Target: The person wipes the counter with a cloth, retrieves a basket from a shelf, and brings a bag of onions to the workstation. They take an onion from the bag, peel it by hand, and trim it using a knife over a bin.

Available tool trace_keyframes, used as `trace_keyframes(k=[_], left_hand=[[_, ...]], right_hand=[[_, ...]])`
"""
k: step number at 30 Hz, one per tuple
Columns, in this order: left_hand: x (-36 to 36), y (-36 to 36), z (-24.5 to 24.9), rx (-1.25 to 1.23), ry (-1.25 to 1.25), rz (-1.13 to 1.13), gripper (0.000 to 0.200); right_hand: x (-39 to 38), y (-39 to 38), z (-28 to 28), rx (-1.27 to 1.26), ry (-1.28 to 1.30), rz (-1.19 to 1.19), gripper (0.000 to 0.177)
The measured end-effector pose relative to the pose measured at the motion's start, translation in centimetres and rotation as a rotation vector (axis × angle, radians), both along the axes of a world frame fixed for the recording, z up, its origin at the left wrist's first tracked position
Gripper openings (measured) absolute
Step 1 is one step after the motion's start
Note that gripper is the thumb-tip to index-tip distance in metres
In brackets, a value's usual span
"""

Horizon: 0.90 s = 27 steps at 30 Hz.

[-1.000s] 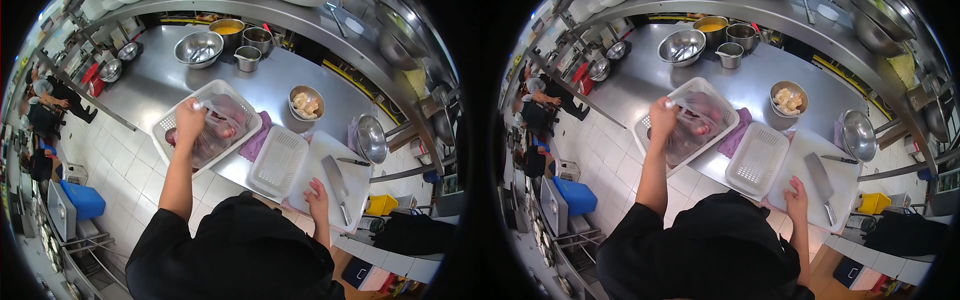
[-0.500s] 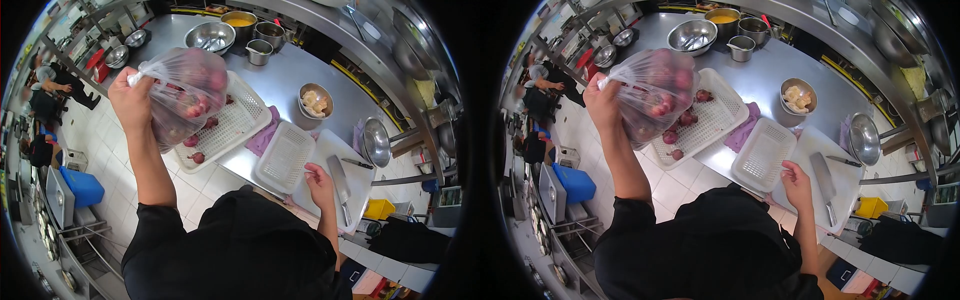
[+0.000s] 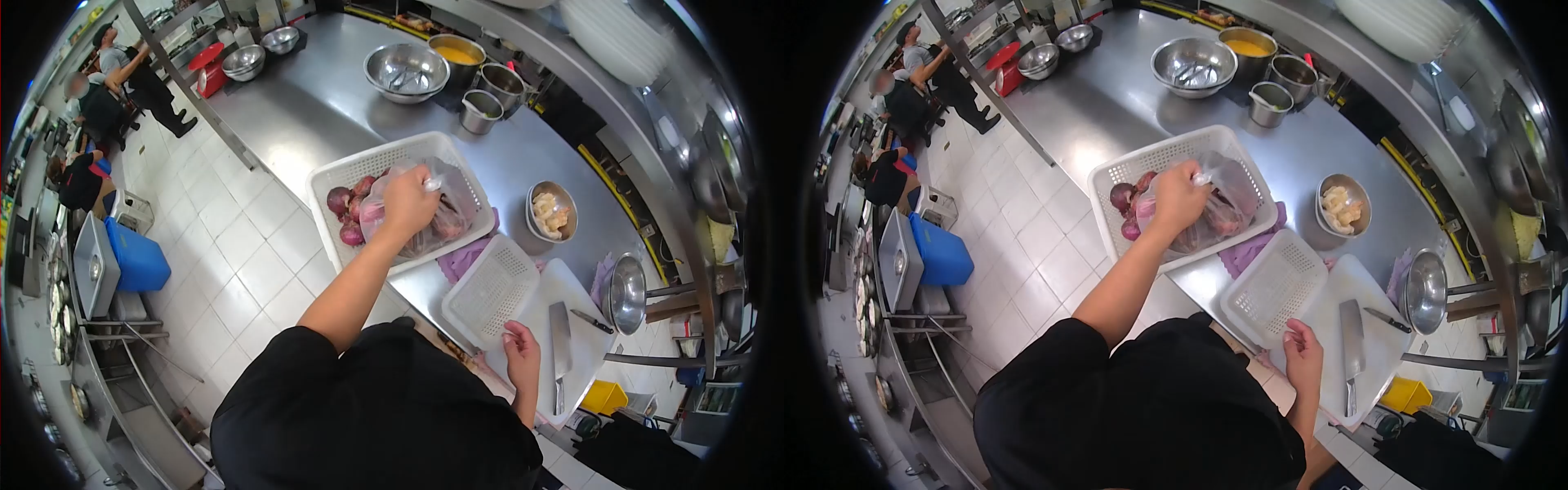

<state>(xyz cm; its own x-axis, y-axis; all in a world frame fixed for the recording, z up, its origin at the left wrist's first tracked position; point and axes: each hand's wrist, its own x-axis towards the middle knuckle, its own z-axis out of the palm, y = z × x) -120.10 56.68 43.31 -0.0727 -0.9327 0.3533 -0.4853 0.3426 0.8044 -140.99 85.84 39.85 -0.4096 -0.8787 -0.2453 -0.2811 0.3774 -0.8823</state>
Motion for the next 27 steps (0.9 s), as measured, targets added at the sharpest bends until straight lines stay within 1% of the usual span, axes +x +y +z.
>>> trace_keyframes(k=[1, 2, 3, 5, 7, 9, 10, 12, 13, 15, 16, 17, 18, 19, 20, 21, 22, 24, 26, 27], left_hand=[[0.2, 0.4, 0.4, 0.018, -0.065, -0.061, 0.016], [1.0, 0.7, 2.6, 0.142, -0.141, -0.168, 0.019], [2.1, 0.2, 2.2, 0.149, -0.144, -0.165, 0.019], [4.7, -1.9, 0.8, 0.18, 0.12, -0.303, 0.026], [8.6, -4.7, -1.0, -0.012, 0.0, -0.057, 0.03], [12.2, -6.0, -0.9, 0.159, -0.794, -0.09, 0.028], [12.2, -5.9, -0.9, 0.15, -0.794, -0.094, 0.028], [12.7, -4.4, -1.8, -0.034, -1.287, -0.187, 0.031], [13.0, -4.2, -2.7, -0.036, -1.285, -0.197, 0.031], [13.0, -4.5, -5.5, -0.129, -1.295, -0.126, 0.028], [12.5, -4.1, -5.3, -0.265, -1.265, -0.043, 0.03], [12.1, -4.1, -4.8, -0.117, -1.296, -0.108, 0.039], [11.7, -4.4, -4.3, -0.1, -1.302, -0.125, 0.047], [11.9, -5.0, -5.2, -0.147, -1.312, -0.112, 0.049], [11.8, -5.1, -4.8, -0.122, -1.277, -0.129, 0.047], [12.2, -5.3, -5.5, -0.161, -1.213, -0.114, 0.044], [13.3, -5.9, -7.3, -0.198, -1.219, -0.109, 0.049], [13.8, -4.6, -7.3, -0.28, -1.175, -0.148, 0.058], [12.3, -3.2, -4.9, -0.089, -1.338, -0.147, 0.067], [12.2, -3.7, -5.9, -0.118, -1.336, -0.178, 0.067]], right_hand=[[-0.2, 0.6, -0.1, 0.019, -0.007, -0.001, 0.029], [-0.4, 0.9, -0.2, -0.004, -0.016, -0.03, 0.029], [-0.6, 1.1, -0.2, -0.034, -0.023, -0.056, 0.028], [-1.4, 1.8, -0.3, -0.031, -0.003, -0.086, 0.028], [-2.5, 2.5, -0.6, -0.063, 0.003, -0.17, 0.029], [-3.2, 3.0, -0.3, -0.051, 0.035, -0.185, 0.029], [-3.8, 3.4, -0.5, -0.064, 0.058, -0.214, 0.03], [-4.3, 3.6, -0.4, -0.071, 0.081, -0.242, 0.03], [-4.4, 3.5, 0.1, -0.05, 0.109, -0.239, 0.029], [-4.8, 3.3, 0.1, -0.027, 0.145, -0.281, 0.029], [-5.2, 3.6, -0.6, -0.086, 0.158, -0.269, 0.029], [-5.9, 4.3, -0.8, -0.142, 0.18, -0.272, 0.029], [-6.0, 4.8, -0.2, -0.103, 0.236, -0.298, 0.028], [-5.9, 5.0, 0.3, -0.059, 0.286, -0.323, 0.028], [-6.1, 5.6, 0.2, -0.078, 0.279, -0.374, 0.027], [-6.3, 6.3, -0.1, -0.104, 0.273, -0.424, 0.026], [-6.5, 7.2, -0.3, -0.099, 0.288, -0.48, 0.025], [-7.0, 9.0, -0.6, -0.087, 0.303, -0.597, 0.024], [-7.6, 10.7, -0.9, 0.092, 0.435, -0.742, 0.017], [-8.0, 11.6, -1.2, 0.098, 0.435, -0.782, 0.017]])
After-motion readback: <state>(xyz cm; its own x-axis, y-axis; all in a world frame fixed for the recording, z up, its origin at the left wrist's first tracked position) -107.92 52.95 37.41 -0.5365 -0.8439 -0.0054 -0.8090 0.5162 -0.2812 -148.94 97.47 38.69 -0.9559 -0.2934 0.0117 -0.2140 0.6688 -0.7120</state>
